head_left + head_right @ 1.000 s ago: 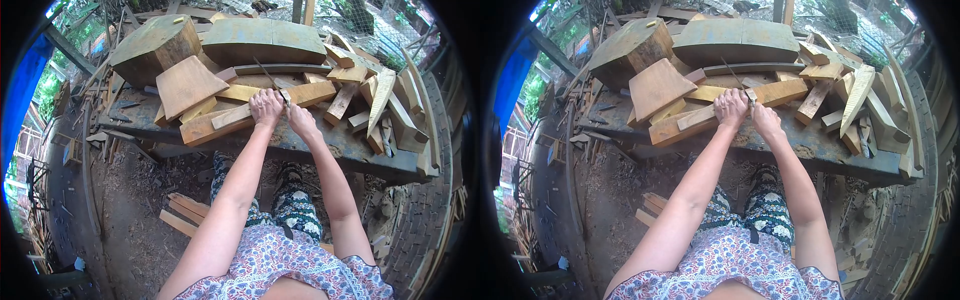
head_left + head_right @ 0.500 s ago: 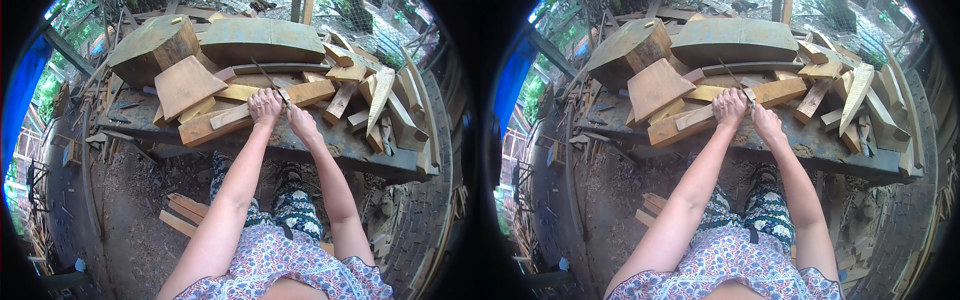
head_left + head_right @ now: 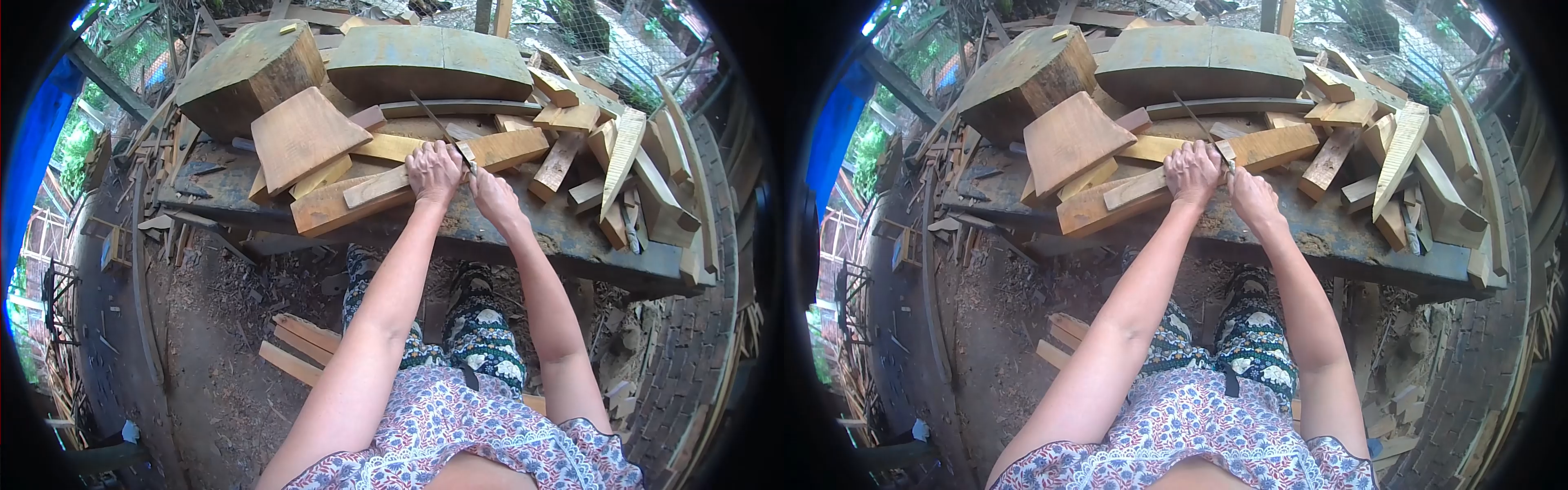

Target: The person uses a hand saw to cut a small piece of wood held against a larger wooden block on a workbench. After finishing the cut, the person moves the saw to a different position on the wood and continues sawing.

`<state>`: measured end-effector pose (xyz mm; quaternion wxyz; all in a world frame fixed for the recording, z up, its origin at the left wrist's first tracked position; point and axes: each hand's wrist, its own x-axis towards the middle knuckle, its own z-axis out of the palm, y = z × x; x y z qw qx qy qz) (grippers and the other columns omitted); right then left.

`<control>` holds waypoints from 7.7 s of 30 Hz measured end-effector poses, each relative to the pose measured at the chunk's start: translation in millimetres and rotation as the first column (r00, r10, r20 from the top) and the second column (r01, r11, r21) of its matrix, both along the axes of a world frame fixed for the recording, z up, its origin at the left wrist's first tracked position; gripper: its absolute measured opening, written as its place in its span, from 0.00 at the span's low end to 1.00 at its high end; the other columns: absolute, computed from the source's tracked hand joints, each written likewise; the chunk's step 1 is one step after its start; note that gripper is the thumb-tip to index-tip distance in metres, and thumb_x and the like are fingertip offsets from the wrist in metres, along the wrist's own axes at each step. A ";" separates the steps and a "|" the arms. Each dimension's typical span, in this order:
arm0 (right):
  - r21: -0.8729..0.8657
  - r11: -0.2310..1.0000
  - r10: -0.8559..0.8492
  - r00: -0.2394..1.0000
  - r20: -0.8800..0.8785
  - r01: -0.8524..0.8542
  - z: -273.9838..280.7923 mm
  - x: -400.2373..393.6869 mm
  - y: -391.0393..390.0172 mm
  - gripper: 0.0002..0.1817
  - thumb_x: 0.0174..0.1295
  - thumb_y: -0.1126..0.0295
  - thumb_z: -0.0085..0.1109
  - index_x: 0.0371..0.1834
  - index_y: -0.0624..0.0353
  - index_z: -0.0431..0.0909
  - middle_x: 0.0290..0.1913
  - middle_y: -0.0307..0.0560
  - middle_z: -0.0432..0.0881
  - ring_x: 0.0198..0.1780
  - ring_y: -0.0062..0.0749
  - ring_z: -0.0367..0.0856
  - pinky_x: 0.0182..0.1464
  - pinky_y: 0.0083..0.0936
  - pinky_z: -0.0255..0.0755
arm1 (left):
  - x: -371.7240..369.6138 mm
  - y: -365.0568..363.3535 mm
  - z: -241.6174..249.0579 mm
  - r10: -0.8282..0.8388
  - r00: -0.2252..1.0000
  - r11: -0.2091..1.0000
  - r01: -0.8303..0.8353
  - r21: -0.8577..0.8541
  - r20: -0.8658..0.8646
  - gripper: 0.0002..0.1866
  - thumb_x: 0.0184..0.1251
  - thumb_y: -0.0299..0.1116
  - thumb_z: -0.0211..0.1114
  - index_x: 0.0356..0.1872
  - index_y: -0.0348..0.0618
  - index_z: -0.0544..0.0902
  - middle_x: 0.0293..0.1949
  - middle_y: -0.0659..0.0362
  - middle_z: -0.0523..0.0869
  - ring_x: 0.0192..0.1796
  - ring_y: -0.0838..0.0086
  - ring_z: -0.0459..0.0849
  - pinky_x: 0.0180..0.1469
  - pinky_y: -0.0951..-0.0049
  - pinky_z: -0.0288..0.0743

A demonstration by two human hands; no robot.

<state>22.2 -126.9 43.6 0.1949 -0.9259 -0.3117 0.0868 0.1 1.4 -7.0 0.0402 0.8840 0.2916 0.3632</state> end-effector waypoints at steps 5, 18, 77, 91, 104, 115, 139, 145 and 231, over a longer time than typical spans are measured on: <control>0.043 0.999 -0.011 1.000 0.021 0.010 -8.8 1.0 10.7 0.18 0.71 0.58 0.43 0.44 0.63 0.72 0.38 0.70 0.82 0.46 0.64 0.81 0.48 0.55 0.73 | -0.1 1.8 0.7 -0.001 1.000 1.000 0.001 0.018 0.018 0.14 0.64 0.43 0.53 0.25 0.47 0.79 0.28 0.55 0.82 0.34 0.61 0.82 0.40 0.59 0.70; 0.072 0.996 -0.050 0.999 0.002 0.050 -10.0 -1.4 8.0 0.15 0.70 0.58 0.44 0.45 0.60 0.72 0.37 0.68 0.82 0.44 0.66 0.79 0.48 0.57 0.71 | -0.7 1.0 0.0 -0.023 0.999 1.000 0.023 0.009 0.041 0.14 0.64 0.43 0.54 0.26 0.46 0.79 0.28 0.54 0.82 0.33 0.60 0.82 0.40 0.59 0.70; 0.174 0.984 -0.010 0.986 -0.168 0.040 -7.2 8.6 11.8 0.20 0.72 0.56 0.40 0.47 0.63 0.73 0.41 0.69 0.81 0.48 0.65 0.77 0.48 0.54 0.69 | -2.0 0.6 6.4 -0.047 0.999 0.997 0.047 -0.061 0.002 0.14 0.62 0.43 0.54 0.26 0.44 0.81 0.29 0.52 0.83 0.37 0.60 0.82 0.44 0.60 0.70; 0.262 0.957 -0.091 0.987 -0.136 0.124 -21.5 -7.5 11.4 0.19 0.73 0.58 0.41 0.45 0.66 0.73 0.43 0.69 0.80 0.49 0.65 0.76 0.48 0.54 0.69 | -3.7 1.3 4.8 -0.058 0.998 0.998 0.057 0.021 0.029 0.14 0.60 0.43 0.54 0.26 0.45 0.80 0.29 0.53 0.82 0.34 0.60 0.82 0.42 0.60 0.71; 0.284 0.951 -0.088 0.988 -0.128 0.122 -27.0 -5.0 14.7 0.19 0.72 0.57 0.41 0.48 0.63 0.74 0.43 0.69 0.80 0.49 0.66 0.77 0.50 0.55 0.69 | -4.7 2.0 4.6 -0.058 0.998 0.998 0.058 0.021 0.026 0.12 0.59 0.41 0.55 0.27 0.44 0.81 0.28 0.53 0.82 0.34 0.60 0.82 0.40 0.59 0.71; 0.345 0.933 -0.025 0.973 -0.229 0.105 -24.8 -4.3 8.9 0.20 0.73 0.58 0.40 0.45 0.66 0.73 0.44 0.70 0.78 0.51 0.68 0.74 0.48 0.55 0.67 | -3.7 2.3 3.8 -0.070 0.995 0.998 0.069 0.010 0.066 0.12 0.57 0.41 0.55 0.25 0.44 0.79 0.28 0.53 0.82 0.34 0.60 0.82 0.41 0.59 0.71; 0.407 0.891 -0.135 0.972 -0.190 0.203 -35.6 -11.5 19.5 0.19 0.73 0.59 0.42 0.44 0.66 0.74 0.40 0.70 0.80 0.47 0.67 0.76 0.44 0.53 0.69 | -3.4 2.5 6.8 -0.087 0.991 0.996 0.087 -0.005 0.098 0.12 0.58 0.40 0.57 0.25 0.42 0.79 0.26 0.52 0.81 0.32 0.59 0.81 0.40 0.60 0.72; 0.336 0.929 -0.073 0.966 -0.247 0.157 -21.1 -5.2 14.4 0.20 0.73 0.58 0.41 0.43 0.66 0.75 0.41 0.71 0.79 0.49 0.67 0.76 0.46 0.53 0.69 | -4.1 2.6 6.2 -0.093 0.990 0.996 0.094 -0.003 0.104 0.13 0.59 0.41 0.56 0.25 0.42 0.80 0.27 0.52 0.82 0.32 0.59 0.82 0.41 0.60 0.72; 0.091 0.995 -0.030 0.993 -0.119 0.041 -8.5 4.4 12.5 0.21 0.71 0.56 0.42 0.42 0.66 0.75 0.41 0.72 0.80 0.48 0.67 0.77 0.50 0.56 0.69 | -3.3 0.4 6.1 -0.042 0.999 0.999 0.042 -0.002 -0.030 0.13 0.64 0.40 0.52 0.31 0.44 0.81 0.31 0.53 0.83 0.36 0.61 0.82 0.42 0.60 0.71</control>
